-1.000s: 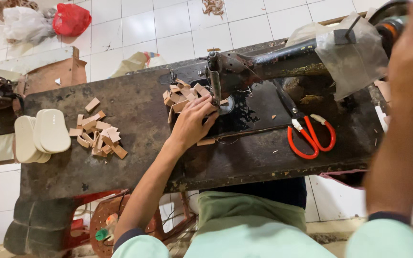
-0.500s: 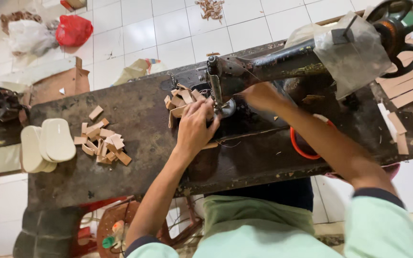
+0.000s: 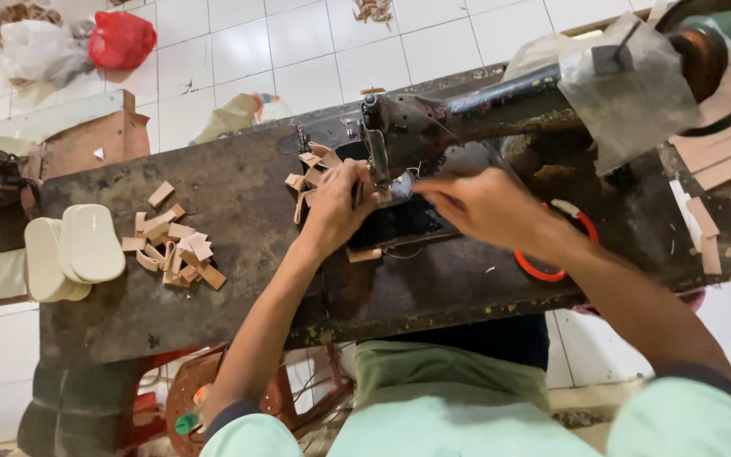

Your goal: The person stitches small cut leather pieces together using a treadle sewing machine, feeding each piece under the needle by hand and setting finished stitched pieces on the work table beside a pile of cut pieces and insoles.

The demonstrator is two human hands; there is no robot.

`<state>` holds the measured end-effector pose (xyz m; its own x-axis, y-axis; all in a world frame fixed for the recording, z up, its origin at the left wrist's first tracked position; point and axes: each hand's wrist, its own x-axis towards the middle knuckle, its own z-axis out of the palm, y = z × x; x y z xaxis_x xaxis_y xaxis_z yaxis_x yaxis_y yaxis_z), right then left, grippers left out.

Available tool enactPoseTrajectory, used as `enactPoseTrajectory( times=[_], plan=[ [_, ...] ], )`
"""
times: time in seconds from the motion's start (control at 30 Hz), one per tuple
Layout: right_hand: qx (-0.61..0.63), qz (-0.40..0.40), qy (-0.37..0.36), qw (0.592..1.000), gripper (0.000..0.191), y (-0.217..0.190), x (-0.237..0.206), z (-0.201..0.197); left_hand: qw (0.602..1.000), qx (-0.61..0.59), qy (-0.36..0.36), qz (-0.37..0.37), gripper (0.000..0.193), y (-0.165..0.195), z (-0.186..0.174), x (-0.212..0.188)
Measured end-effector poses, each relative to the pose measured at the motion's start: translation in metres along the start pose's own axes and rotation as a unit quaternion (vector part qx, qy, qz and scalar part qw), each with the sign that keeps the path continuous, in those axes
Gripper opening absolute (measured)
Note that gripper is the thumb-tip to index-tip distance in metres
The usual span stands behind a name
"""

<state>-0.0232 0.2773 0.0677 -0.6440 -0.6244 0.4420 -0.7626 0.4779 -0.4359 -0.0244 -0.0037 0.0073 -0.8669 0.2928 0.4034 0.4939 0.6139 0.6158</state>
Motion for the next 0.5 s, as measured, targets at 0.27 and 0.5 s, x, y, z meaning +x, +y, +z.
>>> enactPoseTrajectory(
  times=[0.27, 0.5],
  plan=[
    [-0.096, 0.110, 0.268, 0.952, 0.015, 0.041, -0.059, -0.112, 1.000, 0.000, -0.016, -0.025, 0.035, 0.000, 0.000, 0.004],
    [-0.309, 0.214, 0.202, 0.904, 0.016, 0.148, -0.082, -0.134, 0.999, 0.006, -0.010, -0.033, 0.045, 0.005, -0.006, 0.010]
  ],
)
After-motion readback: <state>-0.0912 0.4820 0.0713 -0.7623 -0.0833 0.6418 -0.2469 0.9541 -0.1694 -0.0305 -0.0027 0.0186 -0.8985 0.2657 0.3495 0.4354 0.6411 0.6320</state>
